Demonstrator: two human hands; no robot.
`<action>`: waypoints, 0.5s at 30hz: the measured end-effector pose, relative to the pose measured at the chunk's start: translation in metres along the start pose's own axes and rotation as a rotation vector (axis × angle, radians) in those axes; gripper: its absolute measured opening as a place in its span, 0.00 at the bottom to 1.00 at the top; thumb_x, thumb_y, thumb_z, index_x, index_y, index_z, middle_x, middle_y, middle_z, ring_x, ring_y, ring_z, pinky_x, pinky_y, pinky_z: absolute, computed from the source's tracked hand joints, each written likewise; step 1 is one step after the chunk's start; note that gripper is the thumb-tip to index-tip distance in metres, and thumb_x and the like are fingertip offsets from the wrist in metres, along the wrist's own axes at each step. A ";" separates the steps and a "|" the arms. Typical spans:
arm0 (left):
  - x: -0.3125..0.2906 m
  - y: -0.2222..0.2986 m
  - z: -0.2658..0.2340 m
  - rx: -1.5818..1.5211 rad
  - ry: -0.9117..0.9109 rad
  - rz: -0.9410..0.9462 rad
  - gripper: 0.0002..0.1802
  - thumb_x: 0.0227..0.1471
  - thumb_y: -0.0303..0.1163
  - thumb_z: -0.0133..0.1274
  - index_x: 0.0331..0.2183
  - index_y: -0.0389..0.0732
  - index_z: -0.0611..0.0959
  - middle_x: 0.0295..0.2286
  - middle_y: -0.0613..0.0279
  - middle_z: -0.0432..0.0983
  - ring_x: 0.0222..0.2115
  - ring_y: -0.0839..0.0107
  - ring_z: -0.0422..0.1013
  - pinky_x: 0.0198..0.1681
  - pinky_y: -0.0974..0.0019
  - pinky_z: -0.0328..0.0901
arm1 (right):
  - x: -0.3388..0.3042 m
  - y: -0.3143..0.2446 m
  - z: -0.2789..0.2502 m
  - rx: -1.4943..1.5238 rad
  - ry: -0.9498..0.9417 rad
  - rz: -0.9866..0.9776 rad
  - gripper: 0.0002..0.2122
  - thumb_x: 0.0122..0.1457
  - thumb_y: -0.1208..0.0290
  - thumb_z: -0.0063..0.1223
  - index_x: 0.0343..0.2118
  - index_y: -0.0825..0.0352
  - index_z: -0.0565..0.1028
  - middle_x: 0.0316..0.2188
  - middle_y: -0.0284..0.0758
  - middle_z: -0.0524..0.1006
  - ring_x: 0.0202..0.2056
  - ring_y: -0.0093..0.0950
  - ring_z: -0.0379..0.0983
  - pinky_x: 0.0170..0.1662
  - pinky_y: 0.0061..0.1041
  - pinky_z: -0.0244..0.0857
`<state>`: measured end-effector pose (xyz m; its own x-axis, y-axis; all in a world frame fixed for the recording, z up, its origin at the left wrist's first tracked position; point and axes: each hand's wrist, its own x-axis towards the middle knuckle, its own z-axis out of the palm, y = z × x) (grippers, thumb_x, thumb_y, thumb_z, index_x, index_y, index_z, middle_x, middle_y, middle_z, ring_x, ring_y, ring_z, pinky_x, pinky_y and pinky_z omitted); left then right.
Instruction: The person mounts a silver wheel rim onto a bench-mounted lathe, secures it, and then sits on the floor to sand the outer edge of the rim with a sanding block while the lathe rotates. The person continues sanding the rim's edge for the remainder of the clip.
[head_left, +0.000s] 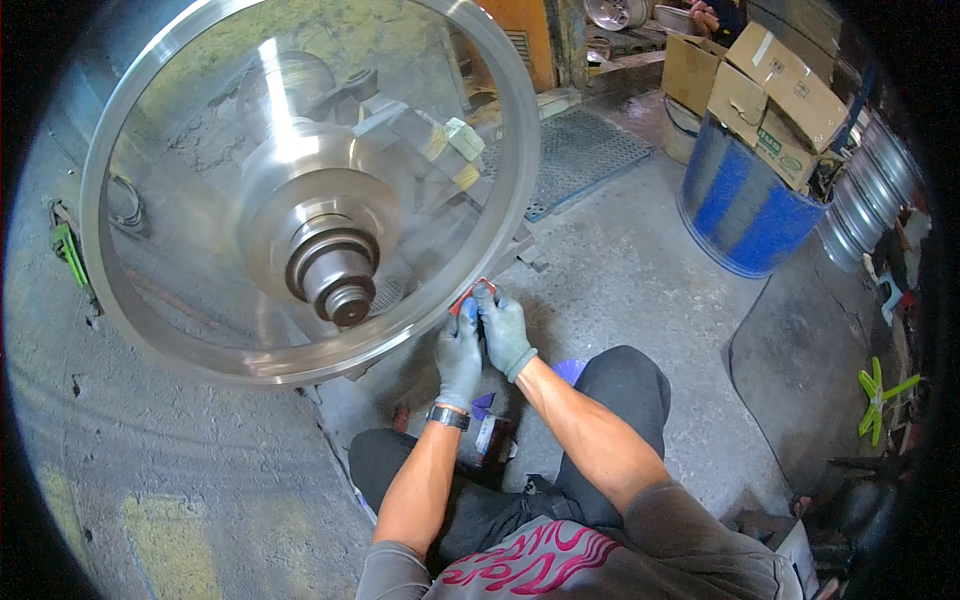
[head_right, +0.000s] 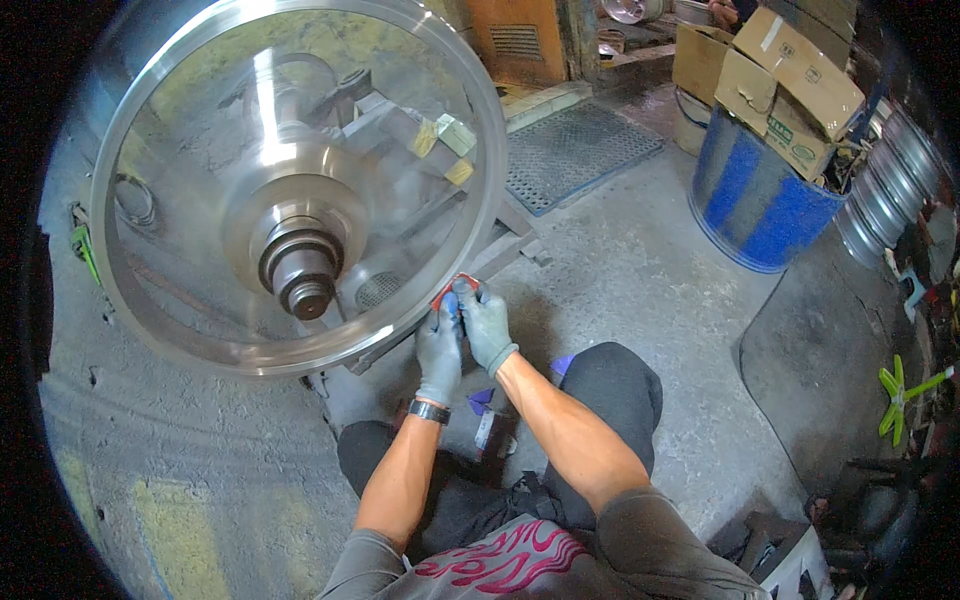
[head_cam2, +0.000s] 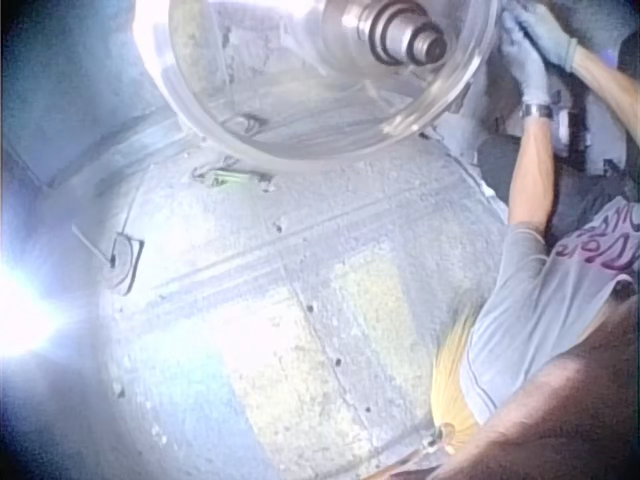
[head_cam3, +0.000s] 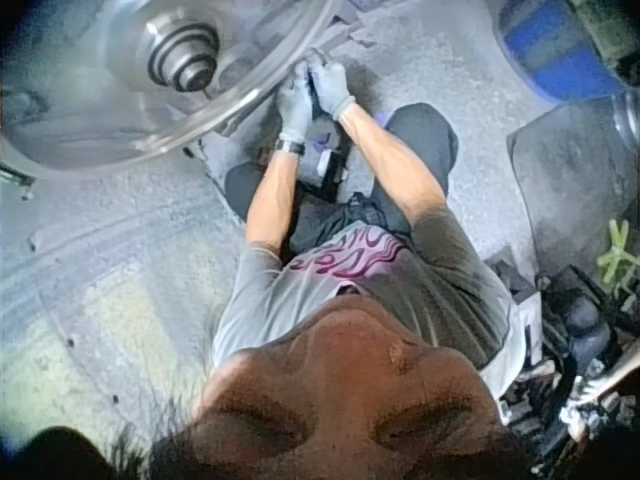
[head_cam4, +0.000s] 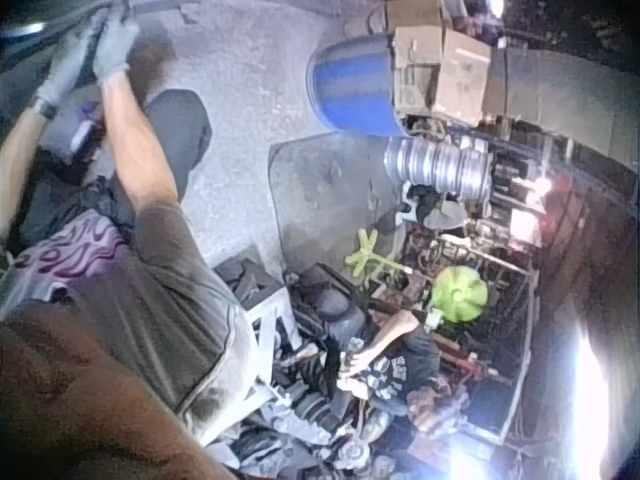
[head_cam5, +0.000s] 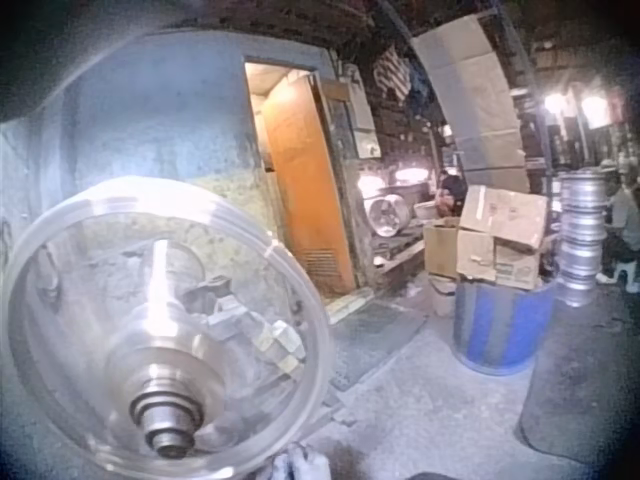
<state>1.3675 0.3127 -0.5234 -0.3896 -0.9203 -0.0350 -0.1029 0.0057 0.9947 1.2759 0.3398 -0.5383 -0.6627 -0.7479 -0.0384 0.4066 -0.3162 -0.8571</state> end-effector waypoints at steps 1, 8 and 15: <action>0.000 0.000 0.001 -0.021 -0.004 -0.011 0.30 0.68 0.54 0.52 0.49 0.34 0.86 0.38 0.64 0.85 0.38 0.77 0.75 0.44 0.68 0.69 | 0.000 -0.001 0.000 -0.049 0.014 -0.031 0.16 0.70 0.56 0.58 0.43 0.68 0.82 0.33 0.29 0.81 0.34 0.17 0.73 0.38 0.22 0.70; -0.001 0.004 0.003 -0.201 0.001 -0.088 0.29 0.68 0.54 0.53 0.52 0.37 0.85 0.43 0.65 0.83 0.42 0.77 0.74 0.49 0.68 0.69 | -0.002 -0.013 0.008 -0.028 0.016 -0.029 0.15 0.68 0.58 0.61 0.42 0.67 0.82 0.28 0.28 0.80 0.26 0.14 0.71 0.26 0.18 0.66; -0.007 0.009 0.002 -0.332 -0.046 -0.020 0.31 0.67 0.55 0.54 0.53 0.35 0.84 0.45 0.65 0.81 0.43 0.77 0.73 0.49 0.69 0.69 | -0.003 -0.018 0.009 -0.021 0.006 0.033 0.14 0.68 0.58 0.61 0.39 0.67 0.82 0.28 0.27 0.80 0.26 0.14 0.71 0.26 0.18 0.66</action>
<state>1.3674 0.3203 -0.5149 -0.4325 -0.9001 -0.0515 0.1901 -0.1469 0.9707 1.2768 0.3425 -0.5185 -0.6532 -0.7540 -0.0702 0.4150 -0.2789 -0.8660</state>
